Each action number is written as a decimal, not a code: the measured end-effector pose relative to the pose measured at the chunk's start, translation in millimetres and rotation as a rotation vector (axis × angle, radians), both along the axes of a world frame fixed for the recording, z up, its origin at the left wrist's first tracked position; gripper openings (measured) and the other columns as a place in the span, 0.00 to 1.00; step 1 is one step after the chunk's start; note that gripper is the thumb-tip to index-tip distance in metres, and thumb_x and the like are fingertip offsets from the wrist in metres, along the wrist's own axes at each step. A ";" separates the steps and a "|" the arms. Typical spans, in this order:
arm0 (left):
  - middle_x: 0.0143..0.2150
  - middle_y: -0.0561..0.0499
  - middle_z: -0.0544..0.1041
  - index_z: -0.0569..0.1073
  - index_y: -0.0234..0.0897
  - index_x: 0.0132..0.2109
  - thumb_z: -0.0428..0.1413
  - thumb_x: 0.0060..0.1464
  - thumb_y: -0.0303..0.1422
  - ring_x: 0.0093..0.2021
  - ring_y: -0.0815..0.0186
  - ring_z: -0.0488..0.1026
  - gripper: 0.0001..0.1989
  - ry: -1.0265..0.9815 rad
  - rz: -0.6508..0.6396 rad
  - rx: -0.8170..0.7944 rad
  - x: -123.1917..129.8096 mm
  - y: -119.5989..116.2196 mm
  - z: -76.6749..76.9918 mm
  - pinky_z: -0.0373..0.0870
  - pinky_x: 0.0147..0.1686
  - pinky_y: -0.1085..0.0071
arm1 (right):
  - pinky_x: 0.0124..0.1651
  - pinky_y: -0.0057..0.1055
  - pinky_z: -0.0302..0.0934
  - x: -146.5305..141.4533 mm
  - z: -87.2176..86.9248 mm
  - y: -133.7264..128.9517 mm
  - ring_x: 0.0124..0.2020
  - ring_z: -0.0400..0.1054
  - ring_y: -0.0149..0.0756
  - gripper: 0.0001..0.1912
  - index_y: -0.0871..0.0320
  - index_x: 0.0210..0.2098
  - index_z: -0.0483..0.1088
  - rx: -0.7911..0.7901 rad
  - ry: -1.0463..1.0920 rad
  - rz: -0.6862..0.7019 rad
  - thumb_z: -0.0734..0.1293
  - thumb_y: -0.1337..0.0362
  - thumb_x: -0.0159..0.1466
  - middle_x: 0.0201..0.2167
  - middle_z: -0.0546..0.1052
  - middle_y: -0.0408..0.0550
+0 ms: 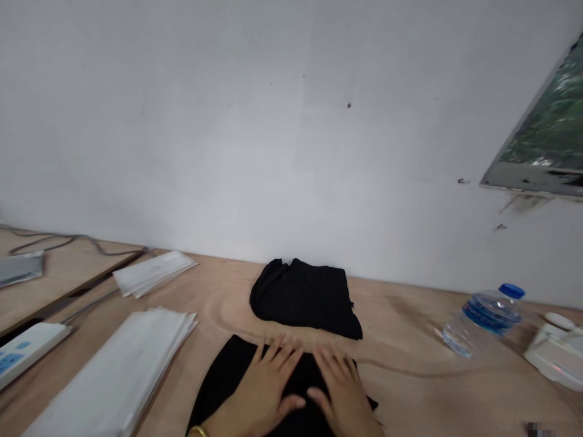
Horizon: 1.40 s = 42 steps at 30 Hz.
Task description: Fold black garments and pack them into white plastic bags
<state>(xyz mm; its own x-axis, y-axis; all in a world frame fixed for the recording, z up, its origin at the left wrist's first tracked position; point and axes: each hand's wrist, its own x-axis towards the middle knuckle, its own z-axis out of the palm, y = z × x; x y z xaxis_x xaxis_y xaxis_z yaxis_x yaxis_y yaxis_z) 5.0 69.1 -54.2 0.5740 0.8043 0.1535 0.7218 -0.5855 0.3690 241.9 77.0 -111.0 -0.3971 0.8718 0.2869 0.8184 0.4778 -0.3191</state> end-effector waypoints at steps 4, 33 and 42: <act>0.68 0.44 0.51 0.47 0.46 0.67 0.46 0.56 0.56 0.68 0.47 0.42 0.38 0.086 -0.006 -0.170 -9.2 -18.4 -5.7 0.36 0.61 0.35 | 0.59 0.68 0.46 3.6 -35.5 -17.9 0.64 0.49 0.57 0.37 0.50 0.65 0.47 -0.101 -0.173 0.023 0.58 0.43 0.62 0.66 0.52 0.48; 0.40 0.51 0.75 0.73 0.38 0.39 0.59 0.48 0.32 0.39 0.61 0.73 0.09 0.146 0.157 -0.248 -16.3 65.9 51.7 0.66 0.37 0.70 | 0.41 0.30 0.60 52.6 63.1 51.9 0.36 0.69 0.36 0.11 0.55 0.31 0.74 -0.479 0.140 0.013 0.63 0.71 0.51 0.32 0.75 0.43; 0.43 0.47 0.73 0.72 0.39 0.40 0.51 0.50 0.20 0.43 0.55 0.72 0.13 0.296 0.095 0.027 -7.4 -23.3 26.9 0.68 0.42 0.58 | 0.44 0.39 0.61 77.2 21.7 -19.8 0.42 0.69 0.42 0.25 0.47 0.40 0.76 -0.096 0.012 0.049 0.58 0.76 0.52 0.38 0.76 0.48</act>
<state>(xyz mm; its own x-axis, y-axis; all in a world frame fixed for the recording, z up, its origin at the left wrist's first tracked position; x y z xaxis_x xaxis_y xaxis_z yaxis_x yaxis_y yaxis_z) -2.3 45.8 -27.3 0.5195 0.8544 0.0130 0.8475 -0.5171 0.1201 319.1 57.2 -89.2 -0.4371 0.8750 0.2082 0.7905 0.4842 -0.3751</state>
